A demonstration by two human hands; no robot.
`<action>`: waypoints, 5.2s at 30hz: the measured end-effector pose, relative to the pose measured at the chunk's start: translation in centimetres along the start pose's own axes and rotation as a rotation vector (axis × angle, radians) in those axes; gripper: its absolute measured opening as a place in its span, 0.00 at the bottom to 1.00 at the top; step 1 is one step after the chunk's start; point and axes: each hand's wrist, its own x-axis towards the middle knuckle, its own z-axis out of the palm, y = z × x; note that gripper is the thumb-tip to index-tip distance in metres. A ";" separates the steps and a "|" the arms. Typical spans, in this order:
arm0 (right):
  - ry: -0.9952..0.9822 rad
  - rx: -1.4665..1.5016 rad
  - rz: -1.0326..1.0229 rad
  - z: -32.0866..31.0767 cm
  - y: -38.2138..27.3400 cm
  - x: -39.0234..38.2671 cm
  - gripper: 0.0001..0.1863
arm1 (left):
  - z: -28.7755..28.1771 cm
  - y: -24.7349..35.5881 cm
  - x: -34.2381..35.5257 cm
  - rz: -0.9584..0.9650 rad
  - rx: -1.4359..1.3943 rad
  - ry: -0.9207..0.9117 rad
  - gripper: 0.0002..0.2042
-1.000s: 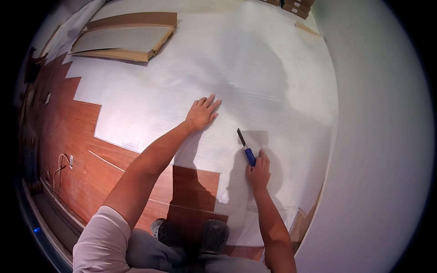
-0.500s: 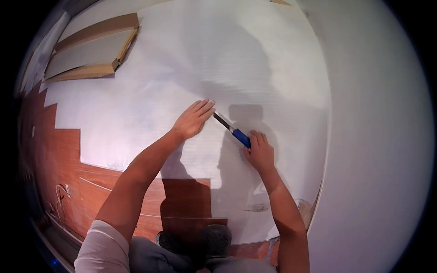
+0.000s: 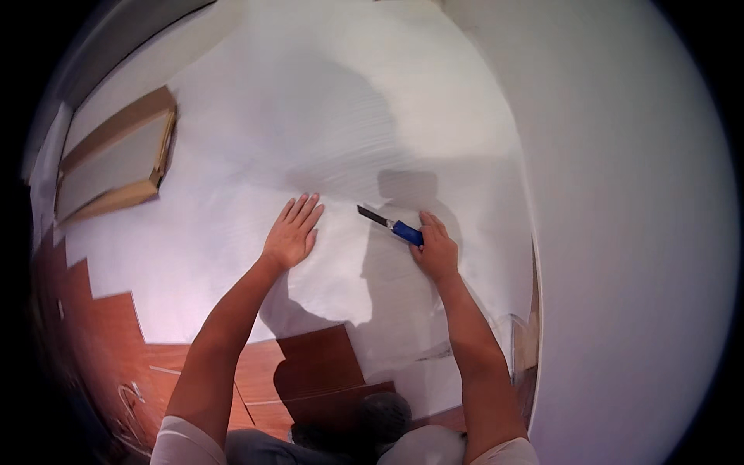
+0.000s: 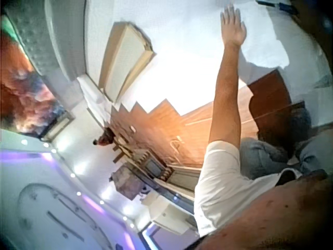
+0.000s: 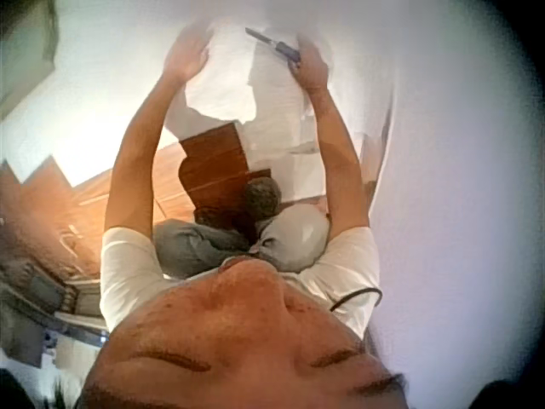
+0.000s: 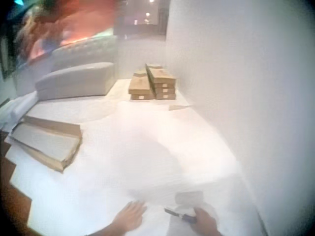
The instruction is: The person measures and cuts foam underlayment using a utility knife to fit the floor perimeter, then aligns and marks a wooden floor plank using a square and pencil.
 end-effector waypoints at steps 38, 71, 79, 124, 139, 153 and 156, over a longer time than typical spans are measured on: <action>0.123 0.010 0.267 -1.2 3.2 -0.6 0.13 | -1.6 3.2 11.7 0.125 -0.332 -0.379 0.34; -0.476 0.512 0.265 -8.8 -18.0 7.5 0.18 | -4.0 -20.3 14.1 -0.561 -0.148 0.206 0.28; -0.759 0.627 0.551 -4.3 -29.3 22.5 0.25 | -3.5 -30.1 18.4 -0.381 0.008 0.179 0.27; -0.599 -0.193 0.539 17.4 -33.1 57.3 0.13 | -6.5 -45.7 32.9 -0.179 -0.321 0.232 0.29; -0.990 -0.297 0.599 11.5 -35.3 33.8 0.15 | -4.7 -45.2 32.7 -0.186 -0.154 0.233 0.36; -1.033 -0.337 0.367 8.0 -35.3 10.1 0.17 | -3.4 -45.2 32.7 -0.169 -0.100 0.297 0.39; -0.939 -0.231 0.442 6.7 -34.3 5.4 0.18 | -3.5 -44.9 32.6 -0.219 -0.150 0.220 0.37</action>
